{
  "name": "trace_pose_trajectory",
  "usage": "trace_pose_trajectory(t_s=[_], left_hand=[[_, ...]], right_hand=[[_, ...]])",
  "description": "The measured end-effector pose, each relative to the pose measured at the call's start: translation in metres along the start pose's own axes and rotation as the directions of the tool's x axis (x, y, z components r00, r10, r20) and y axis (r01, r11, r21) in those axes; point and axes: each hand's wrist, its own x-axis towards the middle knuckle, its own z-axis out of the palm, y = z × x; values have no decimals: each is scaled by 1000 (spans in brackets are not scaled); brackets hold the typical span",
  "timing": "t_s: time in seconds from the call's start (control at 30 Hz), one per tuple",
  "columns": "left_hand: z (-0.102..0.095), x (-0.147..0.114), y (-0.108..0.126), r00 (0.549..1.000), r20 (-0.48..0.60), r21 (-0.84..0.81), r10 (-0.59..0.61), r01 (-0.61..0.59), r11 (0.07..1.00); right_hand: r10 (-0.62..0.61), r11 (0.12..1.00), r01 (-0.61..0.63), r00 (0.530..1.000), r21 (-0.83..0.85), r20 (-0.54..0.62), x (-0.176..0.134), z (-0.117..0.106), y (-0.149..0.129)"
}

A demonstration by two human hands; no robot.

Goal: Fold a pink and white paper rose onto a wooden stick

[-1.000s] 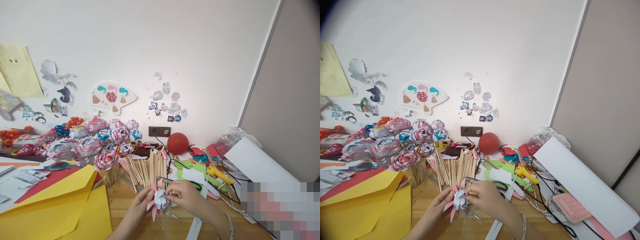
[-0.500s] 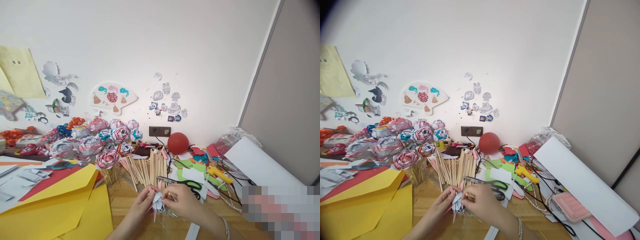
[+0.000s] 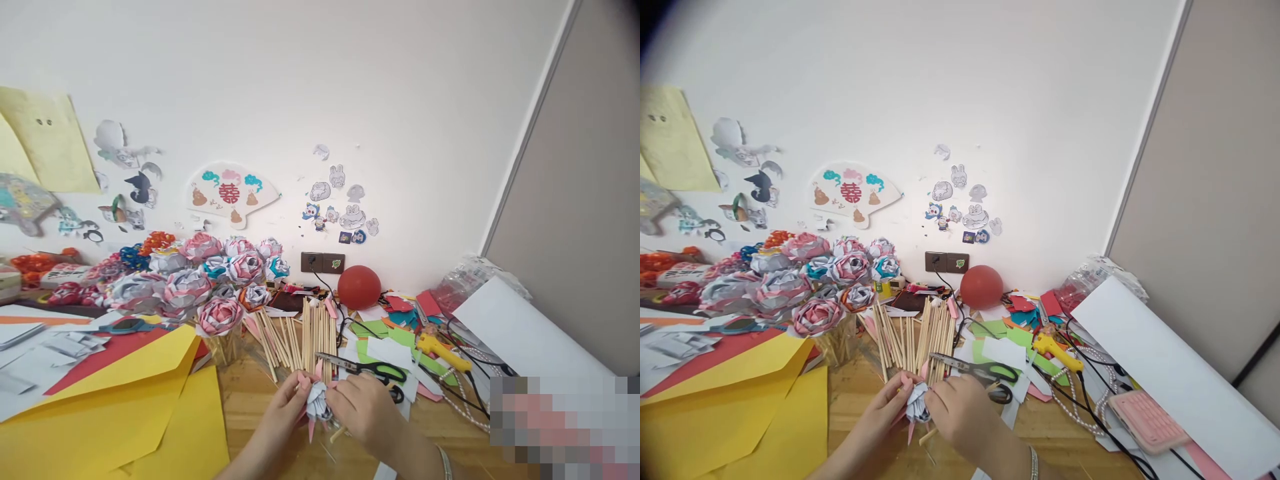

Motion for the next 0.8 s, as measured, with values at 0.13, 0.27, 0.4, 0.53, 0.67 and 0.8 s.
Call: trace_pose_trajectory(t_s=[0.13, 0.27, 0.4, 0.53, 0.67, 0.8], left_hand=[[1, 0, -2, 1000, 8, 13, 3, -3, 1000], [0, 0, 0, 1000, 25, 48, 13, -14, 999], [-1, 0, 0, 999, 47, 78, 9, -13, 997], [-1, 1, -3, 1000, 14, 74, 27, -28, 997], [-2, 4, -10, 999, 1, 79, 39, -39, 996], [-3, 7, -13, 999, 21, 92, 28, -30, 995]], right_hand=[[-4, 999, 1, 999, 53, 49, 1, 2, 1], [118, 970, -137, 988, 201, 101, 2, 4, 3], [186, 943, -212, 975, 257, 121, 2, 4, 2], [156, 962, -164, 986, 219, 56, 3, 4, -3], [121, 970, -131, 991, 205, 59, 4, 6, -4], [134, 940, -182, 975, 288, 178, 3, 7, 0]])
